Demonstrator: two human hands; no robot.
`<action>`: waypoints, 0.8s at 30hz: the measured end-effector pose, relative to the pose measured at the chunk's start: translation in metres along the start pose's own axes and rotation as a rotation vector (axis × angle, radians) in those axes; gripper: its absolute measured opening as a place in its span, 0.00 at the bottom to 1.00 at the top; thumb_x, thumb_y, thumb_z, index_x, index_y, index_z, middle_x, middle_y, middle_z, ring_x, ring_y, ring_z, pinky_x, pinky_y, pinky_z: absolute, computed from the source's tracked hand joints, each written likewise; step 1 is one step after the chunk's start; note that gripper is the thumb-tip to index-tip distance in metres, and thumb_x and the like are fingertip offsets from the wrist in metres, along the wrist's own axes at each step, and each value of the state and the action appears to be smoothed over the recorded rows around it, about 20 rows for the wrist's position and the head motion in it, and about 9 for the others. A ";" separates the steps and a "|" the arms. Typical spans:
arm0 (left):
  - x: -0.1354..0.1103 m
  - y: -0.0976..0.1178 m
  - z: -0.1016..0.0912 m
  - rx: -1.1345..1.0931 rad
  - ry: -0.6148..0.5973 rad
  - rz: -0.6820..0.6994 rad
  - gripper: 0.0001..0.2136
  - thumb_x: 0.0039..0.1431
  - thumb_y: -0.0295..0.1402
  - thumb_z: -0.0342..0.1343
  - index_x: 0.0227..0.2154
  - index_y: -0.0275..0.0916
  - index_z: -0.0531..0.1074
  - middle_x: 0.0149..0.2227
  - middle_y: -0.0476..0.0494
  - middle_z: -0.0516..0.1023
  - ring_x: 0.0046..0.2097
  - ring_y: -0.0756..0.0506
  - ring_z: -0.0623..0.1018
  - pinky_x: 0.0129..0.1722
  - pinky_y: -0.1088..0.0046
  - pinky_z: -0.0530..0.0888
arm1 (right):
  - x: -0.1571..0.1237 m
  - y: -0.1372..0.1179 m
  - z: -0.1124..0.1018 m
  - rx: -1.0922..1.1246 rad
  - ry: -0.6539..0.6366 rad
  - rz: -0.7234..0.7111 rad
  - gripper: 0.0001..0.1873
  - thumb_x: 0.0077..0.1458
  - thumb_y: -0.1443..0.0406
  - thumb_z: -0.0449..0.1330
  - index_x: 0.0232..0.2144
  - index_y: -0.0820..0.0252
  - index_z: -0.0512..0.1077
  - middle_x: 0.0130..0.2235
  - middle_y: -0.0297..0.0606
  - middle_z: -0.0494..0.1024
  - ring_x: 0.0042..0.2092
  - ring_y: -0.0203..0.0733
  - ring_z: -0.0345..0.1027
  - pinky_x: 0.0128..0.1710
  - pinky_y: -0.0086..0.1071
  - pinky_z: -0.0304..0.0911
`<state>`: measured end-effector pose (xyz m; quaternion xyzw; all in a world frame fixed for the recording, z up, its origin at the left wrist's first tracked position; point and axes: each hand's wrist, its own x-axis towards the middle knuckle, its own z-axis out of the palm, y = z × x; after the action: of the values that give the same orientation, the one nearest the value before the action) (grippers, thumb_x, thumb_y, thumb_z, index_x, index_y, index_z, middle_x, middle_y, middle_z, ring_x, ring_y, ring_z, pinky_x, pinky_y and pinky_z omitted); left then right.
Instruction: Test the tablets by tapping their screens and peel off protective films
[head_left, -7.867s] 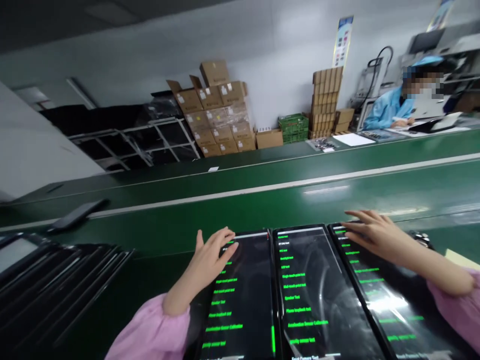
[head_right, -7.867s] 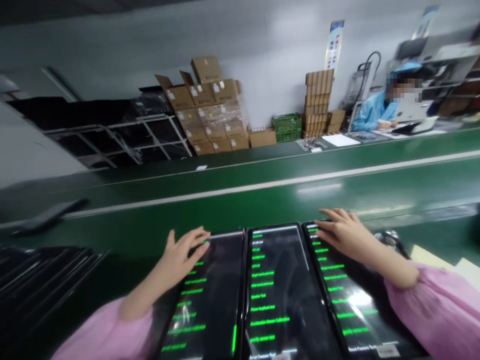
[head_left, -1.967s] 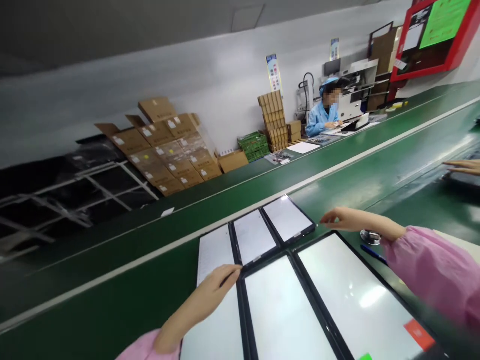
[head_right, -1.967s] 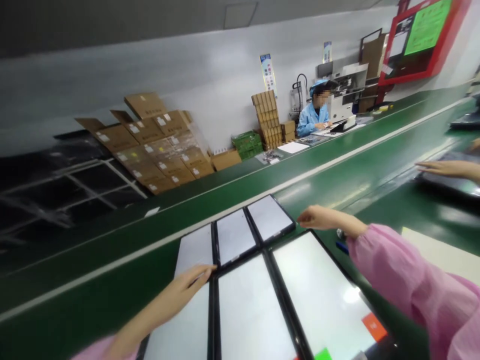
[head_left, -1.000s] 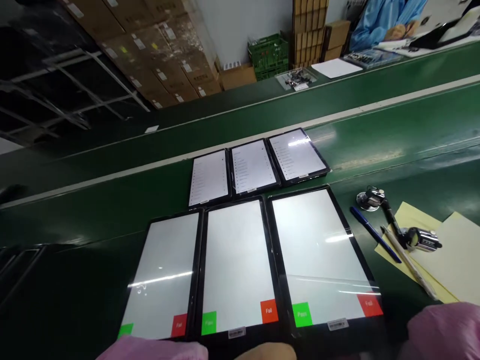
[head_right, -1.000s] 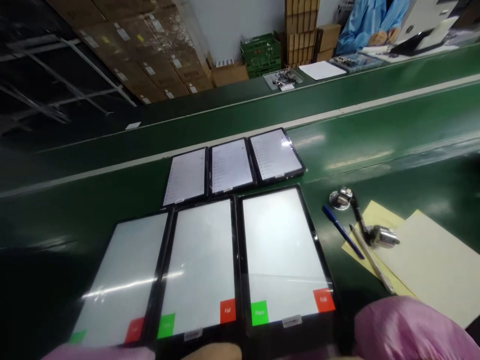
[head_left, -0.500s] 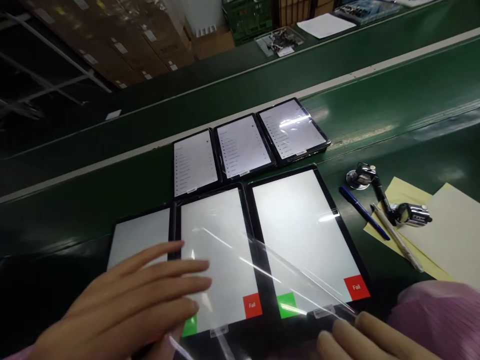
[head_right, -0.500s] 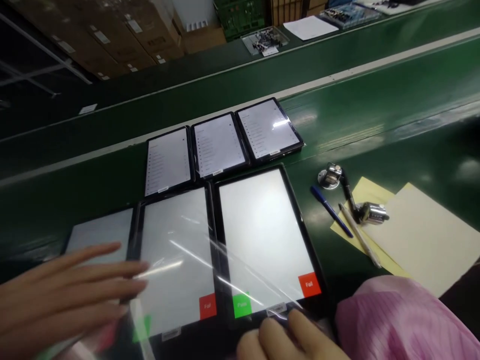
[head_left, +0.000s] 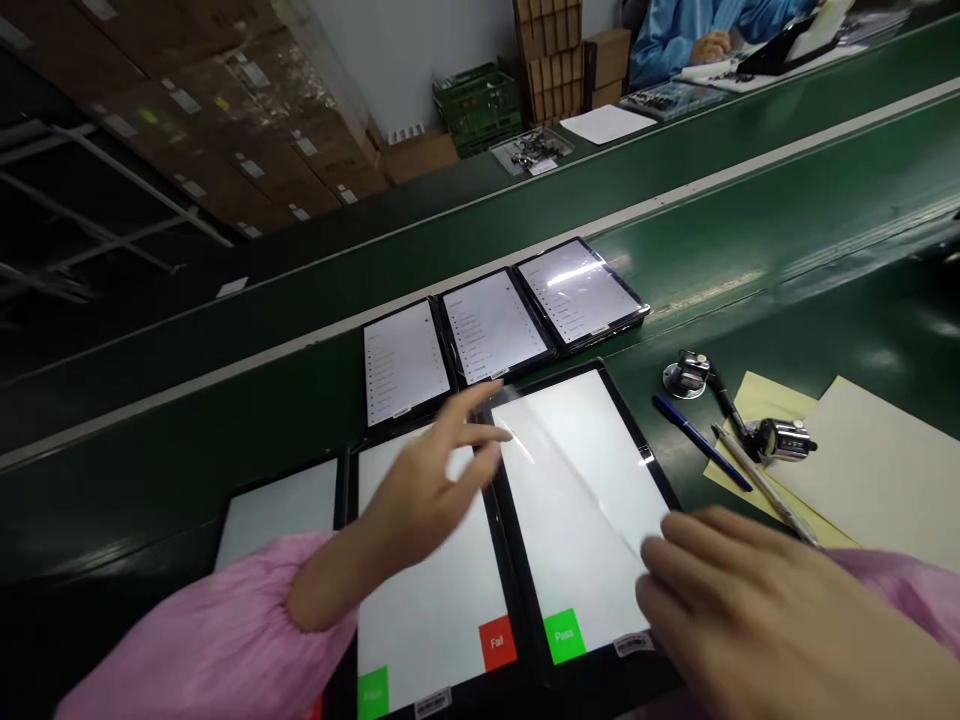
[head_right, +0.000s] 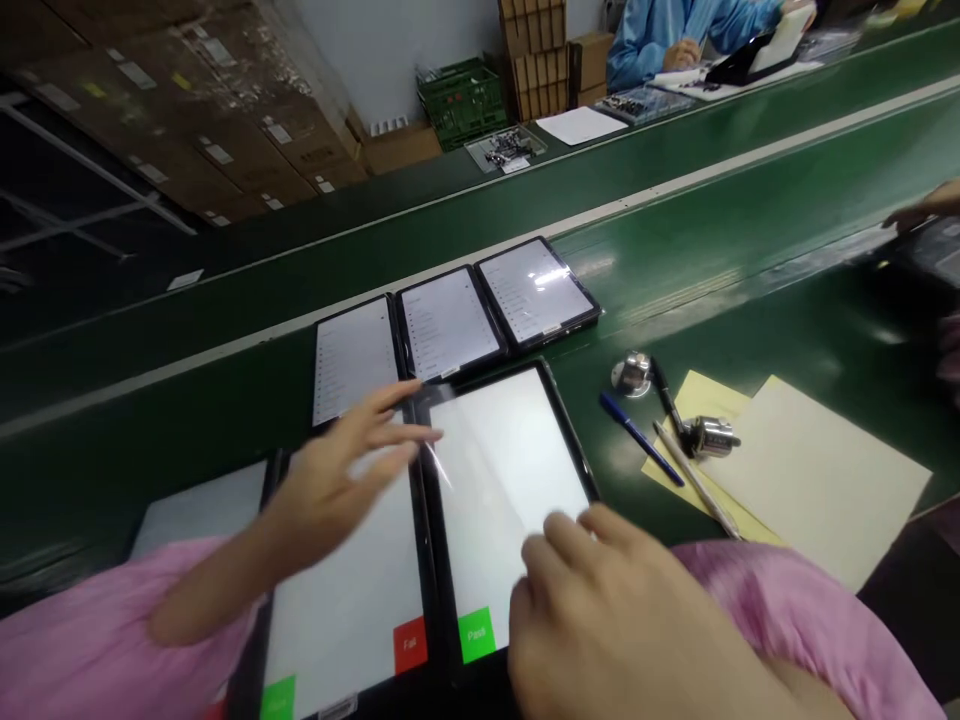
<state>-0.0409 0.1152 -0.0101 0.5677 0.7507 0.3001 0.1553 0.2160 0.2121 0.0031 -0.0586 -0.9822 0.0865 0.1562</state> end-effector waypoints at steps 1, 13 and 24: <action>0.002 0.000 0.004 0.064 -0.076 0.020 0.24 0.68 0.42 0.48 0.64 0.44 0.68 0.42 0.47 0.87 0.17 0.50 0.71 0.37 0.59 0.83 | 0.011 0.009 -0.001 0.039 -0.061 0.011 0.16 0.43 0.79 0.69 0.19 0.56 0.69 0.27 0.31 0.70 0.27 0.40 0.63 0.27 0.37 0.59; 0.033 -0.034 -0.027 0.268 -0.175 -0.346 0.30 0.62 0.50 0.42 0.52 0.38 0.80 0.55 0.38 0.84 0.57 0.32 0.81 0.60 0.53 0.76 | 0.105 0.134 0.041 0.695 0.402 0.429 0.02 0.58 0.66 0.67 0.32 0.58 0.79 0.35 0.35 0.73 0.30 0.36 0.61 0.34 0.36 0.61; 0.024 -0.032 -0.023 0.164 -0.079 -0.267 0.21 0.62 0.47 0.49 0.46 0.41 0.81 0.48 0.40 0.86 0.49 0.37 0.84 0.47 0.61 0.81 | 0.103 0.125 0.033 0.730 0.467 0.560 0.09 0.56 0.72 0.68 0.28 0.55 0.75 0.32 0.32 0.74 0.28 0.36 0.62 0.29 0.33 0.58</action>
<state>-0.0856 0.1257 -0.0104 0.4849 0.8349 0.1917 0.1762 0.1195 0.3437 -0.0204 -0.2788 -0.7735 0.4469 0.3524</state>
